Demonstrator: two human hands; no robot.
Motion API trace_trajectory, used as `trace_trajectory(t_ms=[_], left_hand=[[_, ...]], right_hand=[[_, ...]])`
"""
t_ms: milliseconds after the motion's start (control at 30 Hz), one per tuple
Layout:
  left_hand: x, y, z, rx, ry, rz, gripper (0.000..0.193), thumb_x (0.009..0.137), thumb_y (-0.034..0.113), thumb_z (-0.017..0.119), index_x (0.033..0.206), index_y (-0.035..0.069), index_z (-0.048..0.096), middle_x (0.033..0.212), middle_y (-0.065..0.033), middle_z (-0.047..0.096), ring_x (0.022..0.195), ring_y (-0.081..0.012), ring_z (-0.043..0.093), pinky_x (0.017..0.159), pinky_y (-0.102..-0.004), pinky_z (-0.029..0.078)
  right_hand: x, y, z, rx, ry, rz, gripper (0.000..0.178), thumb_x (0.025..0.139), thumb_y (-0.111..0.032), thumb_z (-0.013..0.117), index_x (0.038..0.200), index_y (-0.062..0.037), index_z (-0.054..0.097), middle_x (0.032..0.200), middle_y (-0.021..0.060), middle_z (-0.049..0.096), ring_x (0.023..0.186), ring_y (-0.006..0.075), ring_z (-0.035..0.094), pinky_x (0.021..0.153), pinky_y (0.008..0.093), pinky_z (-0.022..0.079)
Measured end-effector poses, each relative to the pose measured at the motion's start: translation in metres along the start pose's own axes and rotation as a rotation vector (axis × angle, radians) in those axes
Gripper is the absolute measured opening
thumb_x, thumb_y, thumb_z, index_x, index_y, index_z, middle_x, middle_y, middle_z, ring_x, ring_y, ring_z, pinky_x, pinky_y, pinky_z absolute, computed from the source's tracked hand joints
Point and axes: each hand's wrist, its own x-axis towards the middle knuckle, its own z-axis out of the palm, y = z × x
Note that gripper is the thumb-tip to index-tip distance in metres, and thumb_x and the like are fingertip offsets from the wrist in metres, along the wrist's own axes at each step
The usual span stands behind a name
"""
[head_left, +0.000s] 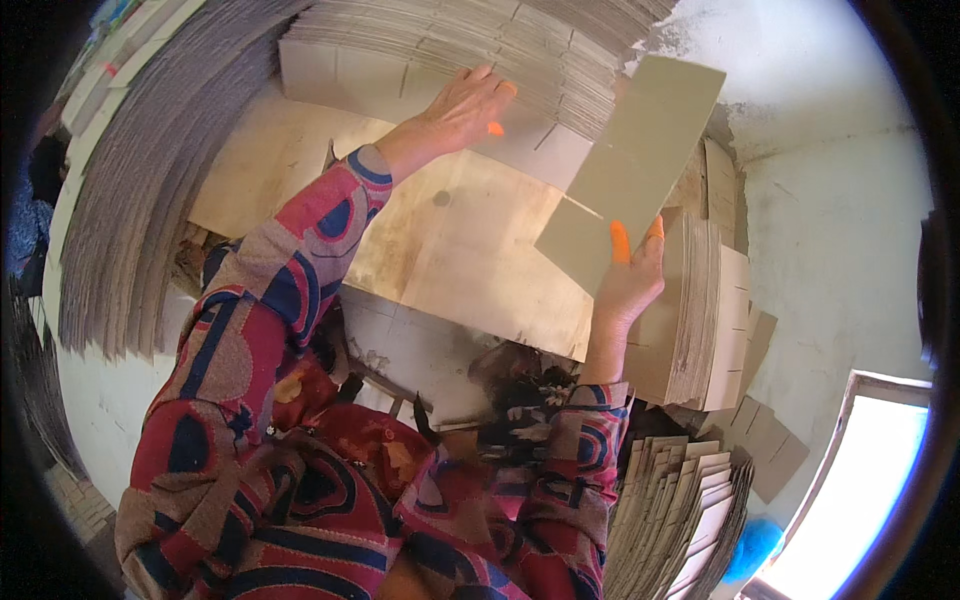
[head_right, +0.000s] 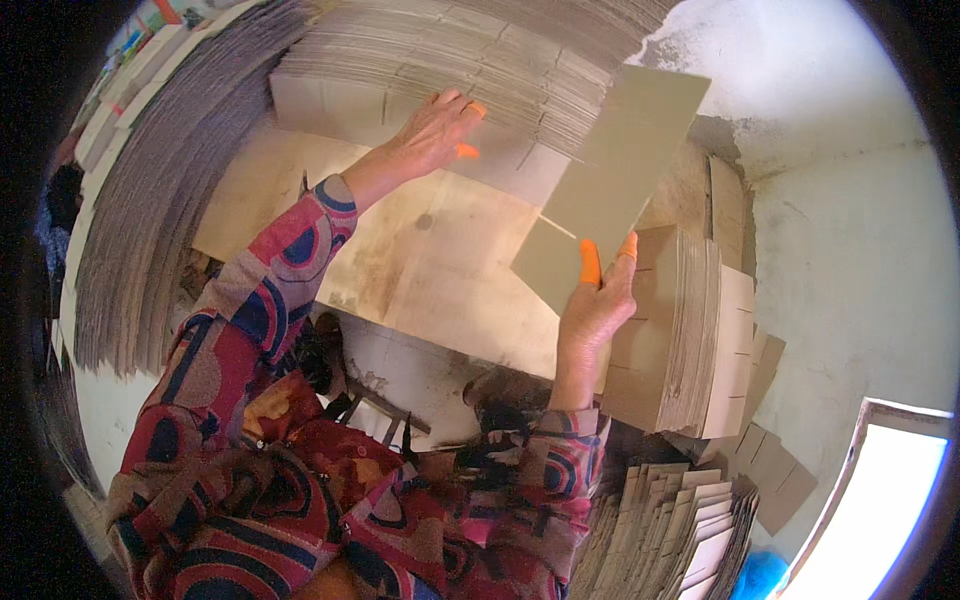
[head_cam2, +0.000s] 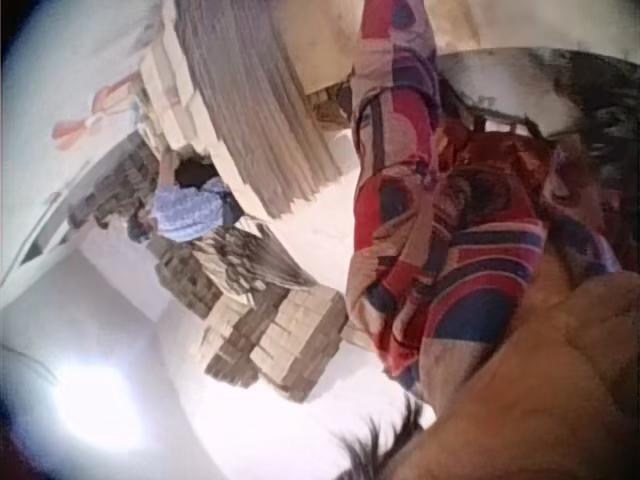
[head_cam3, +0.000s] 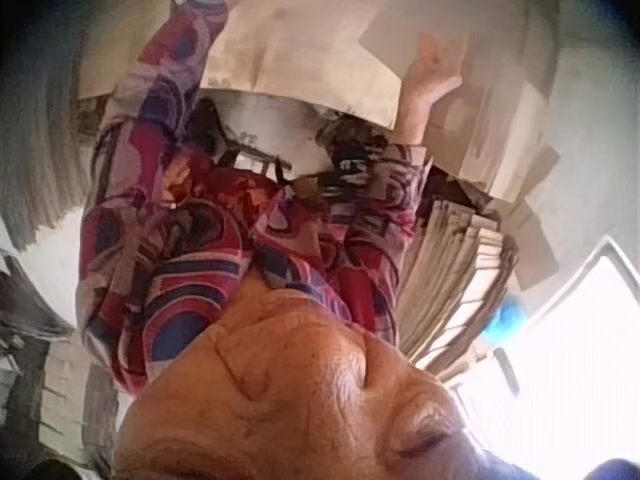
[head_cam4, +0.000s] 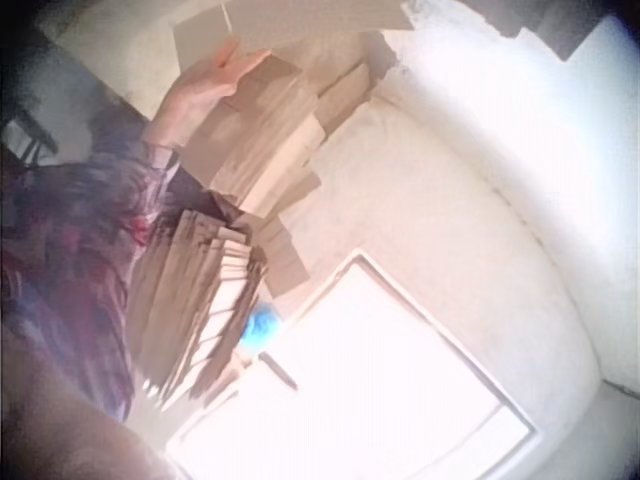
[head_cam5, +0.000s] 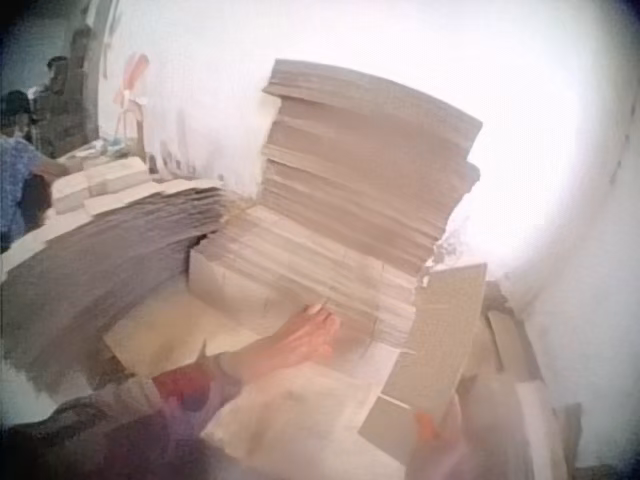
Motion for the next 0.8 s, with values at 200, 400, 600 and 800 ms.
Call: trace_trajectory(t_ms=[200, 400, 600, 800], left_hand=[[0.042, -0.004, 0.034, 0.195, 0.227, 0.070, 0.037, 0.067, 0.012, 0.073, 0.099, 0.004, 0.055, 0.095, -0.0086, 0.058, 0.099, -0.0248, 0.050, 0.082, -0.0366, 0.041], [0.048, -0.019, 0.039, 0.088, 0.211, 0.157, 0.029, 0.069, 0.005, 0.065, 0.097, 0.008, 0.057, 0.091, -0.0051, 0.059, 0.096, -0.0227, 0.051, 0.079, -0.0353, 0.042], [0.014, 0.003, 0.019, 0.033, 0.289, 0.334, 0.012, 0.073, 0.006, 0.059, 0.086, 0.005, 0.058, 0.077, -0.0043, 0.056, 0.086, -0.0238, 0.053, 0.072, -0.0347, 0.047], [-0.014, 0.043, 0.010, -0.001, 0.136, 0.446, 0.010, 0.074, 0.007, 0.058, 0.084, 0.005, 0.057, 0.077, -0.0052, 0.057, 0.081, -0.0225, 0.054, 0.064, -0.0349, 0.049]], right_hand=[[0.012, -0.004, 0.008, -0.094, 0.006, -0.054, 0.051, 0.082, -0.006, 0.072, 0.129, -0.0005, 0.053, 0.060, 0.0043, 0.043, 0.053, 0.0070, 0.032, 0.046, 0.0205, 0.033], [0.008, 0.000, 0.006, -0.059, 0.055, -0.072, 0.050, 0.083, -0.004, 0.070, 0.130, -0.0032, 0.052, 0.067, 0.0070, 0.051, 0.054, 0.0074, 0.037, 0.049, 0.0215, 0.039], [0.004, -0.014, 0.004, -0.159, 0.081, -0.134, 0.055, 0.084, -0.005, 0.070, 0.134, -0.0049, 0.049, 0.082, 0.0146, 0.066, 0.053, 0.0101, 0.044, 0.050, 0.0242, 0.044], [-0.003, -0.024, 0.004, -0.173, -0.065, -0.034, 0.057, 0.086, -0.004, 0.066, 0.138, -0.0060, 0.044, 0.092, 0.0179, 0.067, 0.057, 0.0203, 0.057, 0.052, 0.0313, 0.048]])
